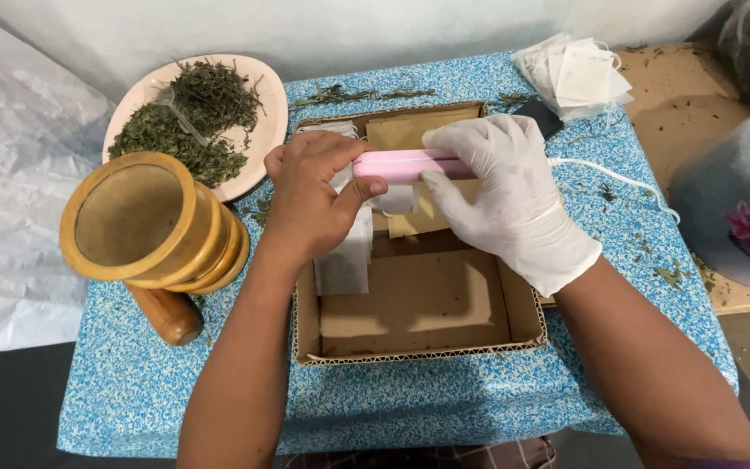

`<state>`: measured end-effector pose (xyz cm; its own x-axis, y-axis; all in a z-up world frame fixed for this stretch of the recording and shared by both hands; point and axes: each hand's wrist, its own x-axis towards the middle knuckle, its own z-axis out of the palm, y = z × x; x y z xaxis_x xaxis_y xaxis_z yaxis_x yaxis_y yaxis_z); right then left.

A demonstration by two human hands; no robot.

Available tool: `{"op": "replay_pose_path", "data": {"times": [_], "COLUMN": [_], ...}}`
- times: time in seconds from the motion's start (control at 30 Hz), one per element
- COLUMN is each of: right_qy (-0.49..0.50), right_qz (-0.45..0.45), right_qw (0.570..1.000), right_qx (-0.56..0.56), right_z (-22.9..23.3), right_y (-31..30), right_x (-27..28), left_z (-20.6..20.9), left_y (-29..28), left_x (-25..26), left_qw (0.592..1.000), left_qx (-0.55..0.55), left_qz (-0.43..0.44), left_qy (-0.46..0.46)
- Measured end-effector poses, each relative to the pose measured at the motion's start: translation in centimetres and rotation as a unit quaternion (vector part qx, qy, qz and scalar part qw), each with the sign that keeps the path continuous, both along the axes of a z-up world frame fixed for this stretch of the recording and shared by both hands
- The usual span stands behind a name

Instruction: The person seals tea bags using a hand-held heat sealer and places them into a cardboard box.

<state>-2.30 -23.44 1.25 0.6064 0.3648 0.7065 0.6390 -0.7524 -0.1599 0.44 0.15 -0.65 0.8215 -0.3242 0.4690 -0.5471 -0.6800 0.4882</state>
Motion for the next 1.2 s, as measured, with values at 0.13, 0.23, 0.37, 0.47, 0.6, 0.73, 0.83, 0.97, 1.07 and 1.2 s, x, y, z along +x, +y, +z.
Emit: {"op": "replay_pose_path", "data": {"times": [0.13, 0.23, 0.37, 0.47, 0.6, 0.73, 0.83, 0.97, 1.07, 1.2], "right_qy": [0.009, 0.013, 0.033, 0.023, -0.005, -0.026, -0.008, 0.001, 0.012, 0.023], "right_qz": [0.007, -0.009, -0.01, -0.014, -0.021, -0.009, -0.006, 0.011, 0.01, 0.019], "right_qw": [1.0, 1.0, 0.999, 0.997, 0.996, 0.995, 0.996, 0.996, 0.996, 0.996], "right_qx": [0.02, -0.007, -0.038, -0.07, -0.089, -0.094, -0.094, -0.086, -0.091, -0.083], "right_z": [0.3, 0.0, -0.6, -1.5, -1.6, -0.8, -0.7, 0.1, 0.1, 0.3], "right_y": [0.0, -0.1, -0.4, -0.8, -1.3, -1.7, -1.9, -2.3, -2.9, -3.4], "right_x": [-0.2, -0.1, 0.3, 0.8, 1.0, 1.0, 1.0, 1.2, 1.1, 0.2], "left_z": [0.2, 0.3, 0.4, 0.5, 0.9, 1.3, 1.4, 2.2, 2.1, 3.8], "left_y": [-0.1, -0.1, -0.1, -0.2, -0.3, -0.3, -0.3, -0.3, -0.3, -0.6], "left_x": [-0.1, -0.2, -0.2, -0.3, -0.5, -0.4, -0.6, -0.5, -0.2, -0.4], "left_qw": [1.0, 1.0, 1.0, 1.0, 0.999, 0.998, 0.998, 0.994, 0.993, 0.983], "left_qx": [-0.004, 0.001, -0.003, -0.004, -0.01, -0.016, -0.022, -0.022, -0.011, 0.012], "left_qz": [0.003, -0.003, -0.007, -0.012, -0.024, -0.036, -0.04, -0.031, -0.04, -0.058], "left_qy": [0.008, 0.018, 0.013, 0.014, 0.035, 0.042, 0.048, 0.102, 0.112, 0.173]}}
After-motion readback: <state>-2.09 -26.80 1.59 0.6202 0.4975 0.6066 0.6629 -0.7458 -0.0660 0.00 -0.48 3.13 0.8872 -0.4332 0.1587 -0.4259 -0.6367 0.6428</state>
